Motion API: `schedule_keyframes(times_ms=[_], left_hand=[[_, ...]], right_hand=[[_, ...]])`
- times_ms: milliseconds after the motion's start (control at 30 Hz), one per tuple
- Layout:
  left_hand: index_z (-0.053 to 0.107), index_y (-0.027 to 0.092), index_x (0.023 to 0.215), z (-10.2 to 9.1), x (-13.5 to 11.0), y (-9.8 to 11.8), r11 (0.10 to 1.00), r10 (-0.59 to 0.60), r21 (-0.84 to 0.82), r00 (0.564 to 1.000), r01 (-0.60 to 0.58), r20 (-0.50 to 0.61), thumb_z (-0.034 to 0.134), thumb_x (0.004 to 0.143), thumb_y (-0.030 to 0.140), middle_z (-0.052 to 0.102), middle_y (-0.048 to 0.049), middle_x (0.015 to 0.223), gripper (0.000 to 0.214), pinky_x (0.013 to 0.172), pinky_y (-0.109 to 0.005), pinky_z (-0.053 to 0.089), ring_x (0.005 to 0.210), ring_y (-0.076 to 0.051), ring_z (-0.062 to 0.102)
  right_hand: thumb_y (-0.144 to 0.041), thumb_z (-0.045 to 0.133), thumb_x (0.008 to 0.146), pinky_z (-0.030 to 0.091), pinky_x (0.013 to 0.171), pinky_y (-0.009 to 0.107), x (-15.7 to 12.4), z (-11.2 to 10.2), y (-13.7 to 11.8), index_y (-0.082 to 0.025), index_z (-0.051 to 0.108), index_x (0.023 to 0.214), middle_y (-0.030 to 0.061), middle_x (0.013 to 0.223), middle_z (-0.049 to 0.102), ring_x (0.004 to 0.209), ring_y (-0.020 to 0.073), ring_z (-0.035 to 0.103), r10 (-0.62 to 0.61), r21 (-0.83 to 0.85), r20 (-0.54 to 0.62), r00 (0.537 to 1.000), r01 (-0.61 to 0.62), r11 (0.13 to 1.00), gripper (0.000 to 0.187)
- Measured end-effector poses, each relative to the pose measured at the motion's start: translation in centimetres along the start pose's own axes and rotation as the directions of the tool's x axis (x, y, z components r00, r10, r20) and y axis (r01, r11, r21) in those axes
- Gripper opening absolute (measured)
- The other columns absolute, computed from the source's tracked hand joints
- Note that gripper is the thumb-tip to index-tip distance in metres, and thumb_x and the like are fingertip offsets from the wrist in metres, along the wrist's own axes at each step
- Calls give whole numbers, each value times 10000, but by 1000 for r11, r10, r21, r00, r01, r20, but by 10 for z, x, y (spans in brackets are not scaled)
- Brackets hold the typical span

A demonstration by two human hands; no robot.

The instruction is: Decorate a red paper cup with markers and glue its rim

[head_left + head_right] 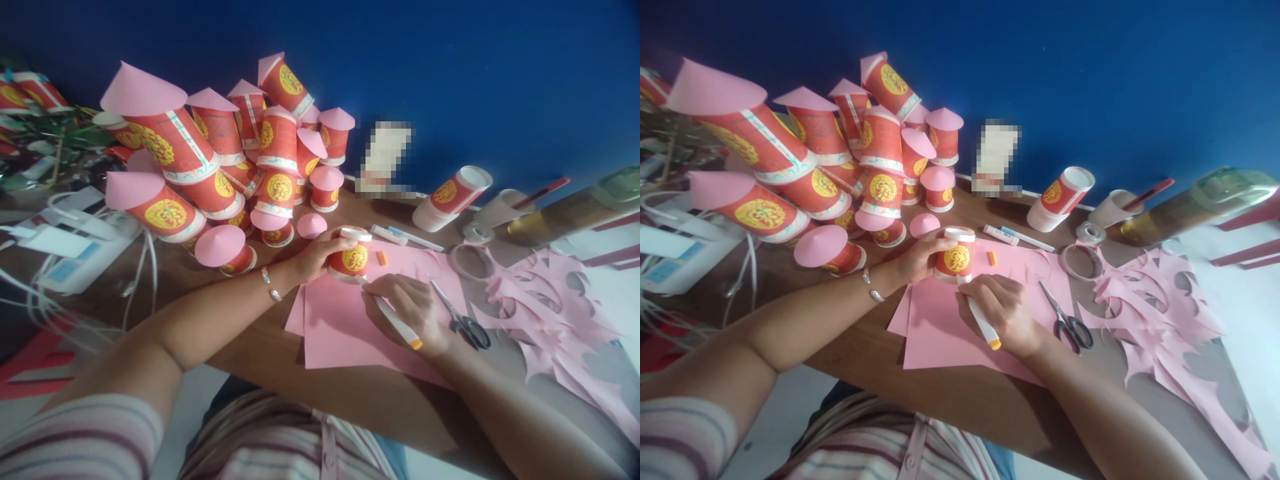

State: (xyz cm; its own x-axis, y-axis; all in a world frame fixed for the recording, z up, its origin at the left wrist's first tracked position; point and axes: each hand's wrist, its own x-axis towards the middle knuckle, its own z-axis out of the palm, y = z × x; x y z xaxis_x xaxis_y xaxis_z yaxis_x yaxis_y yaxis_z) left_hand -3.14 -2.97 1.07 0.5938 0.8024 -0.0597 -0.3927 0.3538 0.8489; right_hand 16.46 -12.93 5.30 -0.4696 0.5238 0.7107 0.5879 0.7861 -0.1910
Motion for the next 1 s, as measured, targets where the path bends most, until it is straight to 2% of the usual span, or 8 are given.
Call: schedule_keyframes(times_ms=[267, 467, 633, 1000], left_hand=[[742, 153, 1194, 1, 1, 1, 1000, 7, 18, 1000, -7, 11, 824, 830, 403, 762, -134, 1211, 449, 899, -347, 530, 1085, -263, 712], [730, 148, 1219, 1, 1, 2, 1000, -15, 17, 1000, 14, 6, 837, 816, 407, 769, -119, 1121, 492, 872, -339, 534, 1003, -235, 714], [738, 149, 1216, 1, 1, 2, 1000, -25, 13, 1000, 25, 0, 846, 798, 404, 769, -124, 1143, 501, 894, -347, 543, 1057, -259, 719], [739, 155, 1225, 0, -1, 0, 999, 21, 30, 1000, -21, 19, 813, 856, 387, 764, -133, 1225, 442, 902, -346, 550, 1124, -279, 721]], right_hand=[[-45, 644, 960, 525, 594, 257, -3, 2, 1, -204, 613, 1014, -3, 780, 724, 628, 121, 664, 11, 3, 12, 1000, -11, 1000, 171], [-49, 642, 973, 533, 589, 257, -1, 2, 1, -201, 615, 1039, 3, 793, 735, 638, 126, 684, 1, 0, 6, 1000, -1, 1000, 167], [-41, 637, 965, 531, 584, 251, 1, 1, 1, -206, 614, 1032, -3, 783, 727, 627, 120, 676, -1, -17, -2, 1000, 1, 1000, 179], [-15, 636, 913, 484, 554, 267, -2, 2, 1, -216, 609, 987, -26, 740, 688, 583, 124, 623, -2, -52, -8, 1000, 1, 999, 217]])
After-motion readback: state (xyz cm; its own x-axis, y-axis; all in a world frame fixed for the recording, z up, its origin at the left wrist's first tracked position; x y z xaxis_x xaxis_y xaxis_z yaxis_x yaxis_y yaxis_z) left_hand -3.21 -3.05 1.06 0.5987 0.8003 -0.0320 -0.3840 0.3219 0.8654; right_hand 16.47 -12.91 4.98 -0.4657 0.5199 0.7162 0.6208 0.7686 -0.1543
